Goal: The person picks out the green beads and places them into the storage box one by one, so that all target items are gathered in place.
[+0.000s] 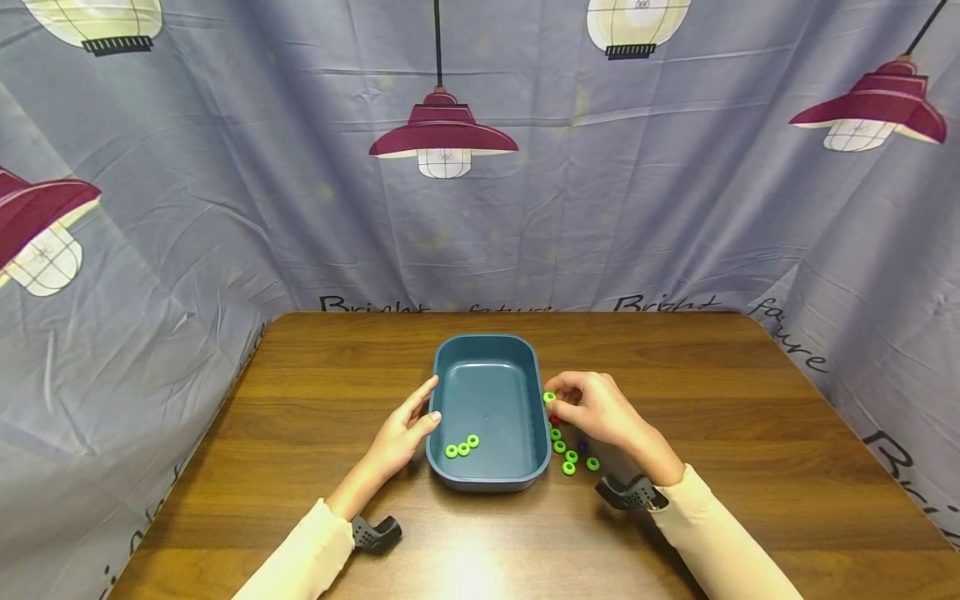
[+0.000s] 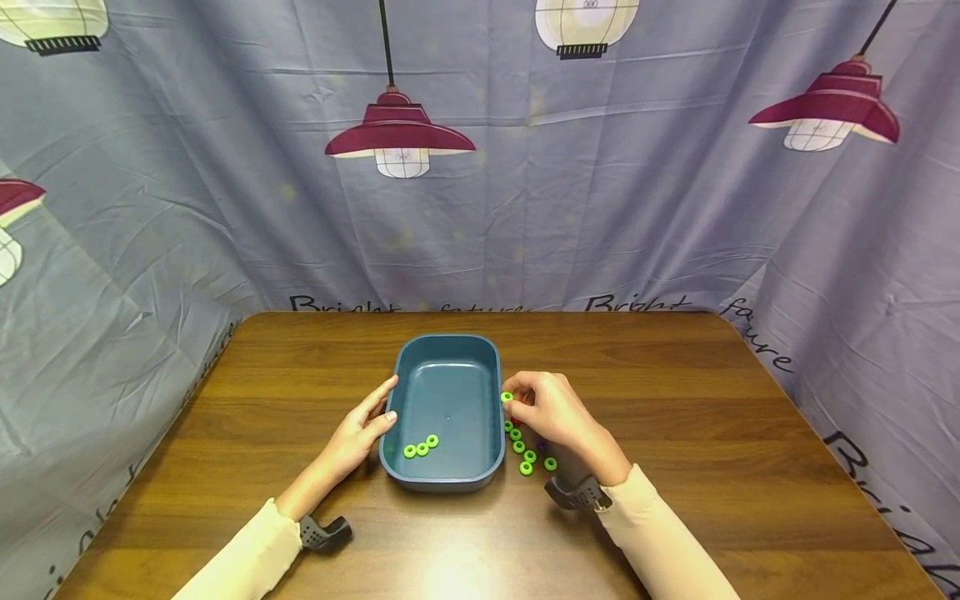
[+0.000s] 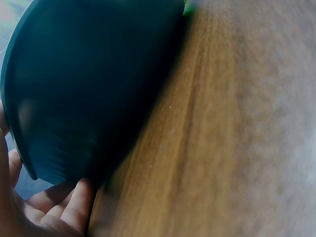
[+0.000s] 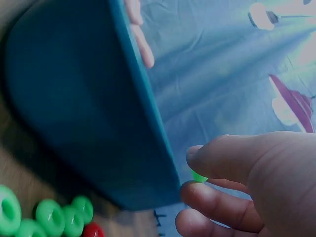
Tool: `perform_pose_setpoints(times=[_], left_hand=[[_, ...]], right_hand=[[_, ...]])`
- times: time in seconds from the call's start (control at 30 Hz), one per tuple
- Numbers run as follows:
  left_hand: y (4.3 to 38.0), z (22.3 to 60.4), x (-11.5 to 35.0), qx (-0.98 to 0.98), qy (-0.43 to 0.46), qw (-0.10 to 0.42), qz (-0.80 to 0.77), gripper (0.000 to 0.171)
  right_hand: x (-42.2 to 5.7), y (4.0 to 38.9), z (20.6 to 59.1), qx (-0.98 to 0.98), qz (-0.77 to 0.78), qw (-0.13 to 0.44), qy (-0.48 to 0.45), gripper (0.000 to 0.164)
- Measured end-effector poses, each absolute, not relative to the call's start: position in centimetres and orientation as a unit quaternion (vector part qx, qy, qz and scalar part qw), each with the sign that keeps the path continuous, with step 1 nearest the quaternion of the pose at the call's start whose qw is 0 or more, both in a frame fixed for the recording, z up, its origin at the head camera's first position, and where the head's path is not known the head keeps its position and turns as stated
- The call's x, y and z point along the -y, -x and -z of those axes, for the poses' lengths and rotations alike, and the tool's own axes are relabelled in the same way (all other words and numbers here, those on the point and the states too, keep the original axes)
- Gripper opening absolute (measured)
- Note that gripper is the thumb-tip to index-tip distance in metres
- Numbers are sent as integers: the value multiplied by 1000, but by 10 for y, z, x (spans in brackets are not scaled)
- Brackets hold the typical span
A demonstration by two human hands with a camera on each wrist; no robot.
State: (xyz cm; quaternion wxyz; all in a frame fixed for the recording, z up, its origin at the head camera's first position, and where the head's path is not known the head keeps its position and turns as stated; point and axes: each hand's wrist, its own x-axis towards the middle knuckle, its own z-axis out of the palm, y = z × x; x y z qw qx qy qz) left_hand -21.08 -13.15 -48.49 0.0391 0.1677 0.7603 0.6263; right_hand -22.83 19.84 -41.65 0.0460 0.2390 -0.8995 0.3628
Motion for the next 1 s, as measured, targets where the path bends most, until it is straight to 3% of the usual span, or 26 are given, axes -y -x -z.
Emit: perform_pose_setpoints(times=[0.57,1.0], left_hand=[[211,487,131,-762,-169,31,-624,60],[211,484,132,-765,-159,44,-623,62]], right_hand=[[-141,227,411,886,-336,68,-313,15],[-107,230,420,885,-309,20,-349,18]])
